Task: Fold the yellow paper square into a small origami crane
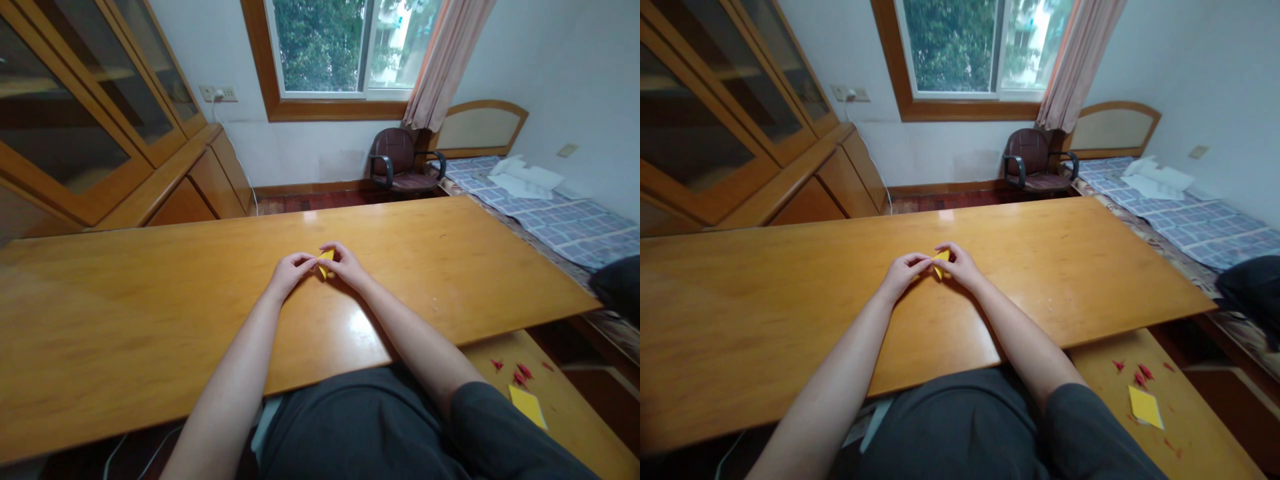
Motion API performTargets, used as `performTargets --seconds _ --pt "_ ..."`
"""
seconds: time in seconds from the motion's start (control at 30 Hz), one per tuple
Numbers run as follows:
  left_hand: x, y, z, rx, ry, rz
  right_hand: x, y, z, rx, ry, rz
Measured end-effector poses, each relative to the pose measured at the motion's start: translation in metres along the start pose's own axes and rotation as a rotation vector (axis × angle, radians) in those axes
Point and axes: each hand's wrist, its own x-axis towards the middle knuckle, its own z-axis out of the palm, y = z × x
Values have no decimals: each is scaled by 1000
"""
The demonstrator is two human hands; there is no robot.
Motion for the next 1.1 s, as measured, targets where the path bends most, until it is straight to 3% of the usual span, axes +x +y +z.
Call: performTargets --seconds 0.4,1.1 --pt "2 -3 0 -28 35 0 0 2 0 146 -32 12" --pt "3 -8 1 93 -3 50 0 0 1 105 6 10"
